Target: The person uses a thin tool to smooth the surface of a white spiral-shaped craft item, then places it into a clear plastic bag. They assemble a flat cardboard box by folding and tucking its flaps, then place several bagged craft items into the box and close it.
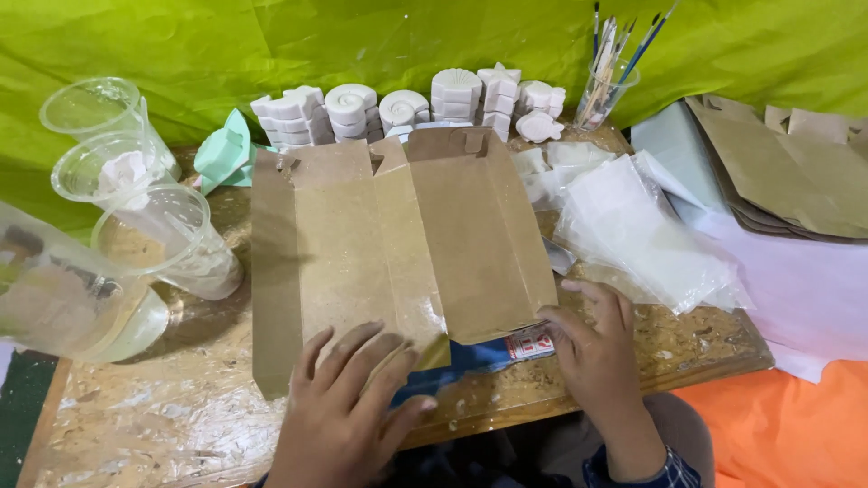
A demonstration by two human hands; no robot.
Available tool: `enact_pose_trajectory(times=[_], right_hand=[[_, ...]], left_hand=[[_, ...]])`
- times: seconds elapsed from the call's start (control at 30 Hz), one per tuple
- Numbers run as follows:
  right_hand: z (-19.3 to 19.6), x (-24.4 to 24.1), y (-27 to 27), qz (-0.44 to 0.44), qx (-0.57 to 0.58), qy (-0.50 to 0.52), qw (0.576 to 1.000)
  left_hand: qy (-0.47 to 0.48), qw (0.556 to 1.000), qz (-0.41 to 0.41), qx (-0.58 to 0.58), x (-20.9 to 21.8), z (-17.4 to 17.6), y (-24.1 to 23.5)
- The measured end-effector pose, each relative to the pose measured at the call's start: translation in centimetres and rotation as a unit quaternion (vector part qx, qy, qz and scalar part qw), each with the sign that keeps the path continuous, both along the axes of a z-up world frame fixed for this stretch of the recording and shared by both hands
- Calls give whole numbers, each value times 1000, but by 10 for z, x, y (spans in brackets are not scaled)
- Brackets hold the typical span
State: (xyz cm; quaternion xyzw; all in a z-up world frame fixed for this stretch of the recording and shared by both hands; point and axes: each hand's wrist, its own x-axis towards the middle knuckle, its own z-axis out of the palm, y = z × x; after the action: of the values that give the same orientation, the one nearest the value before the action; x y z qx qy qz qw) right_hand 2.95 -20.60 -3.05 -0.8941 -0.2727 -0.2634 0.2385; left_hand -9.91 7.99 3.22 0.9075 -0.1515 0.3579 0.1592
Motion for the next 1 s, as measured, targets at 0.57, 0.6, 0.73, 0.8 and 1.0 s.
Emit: enact_pose_trajectory(times=[0.57,0.6,0.73,0.8,1.0], right_hand=[[24,-25,65,175,-127,-87,972],[26,-24,62,175,-128,-88,972],[38,-21,57,149,-147,-109,972],[44,-22,58,144,-153,-106,972],[42,-19,66,131,-174,-132,967]], left_hand=[[-27,992,116,32,-25,-37,50],[-28,992,116,31,-22,-37,48],[13,997,75,-22,-8,-31,36],[13,998,48,-27,-2,-27,29],[45,996,23,-77,9,-41,21]])
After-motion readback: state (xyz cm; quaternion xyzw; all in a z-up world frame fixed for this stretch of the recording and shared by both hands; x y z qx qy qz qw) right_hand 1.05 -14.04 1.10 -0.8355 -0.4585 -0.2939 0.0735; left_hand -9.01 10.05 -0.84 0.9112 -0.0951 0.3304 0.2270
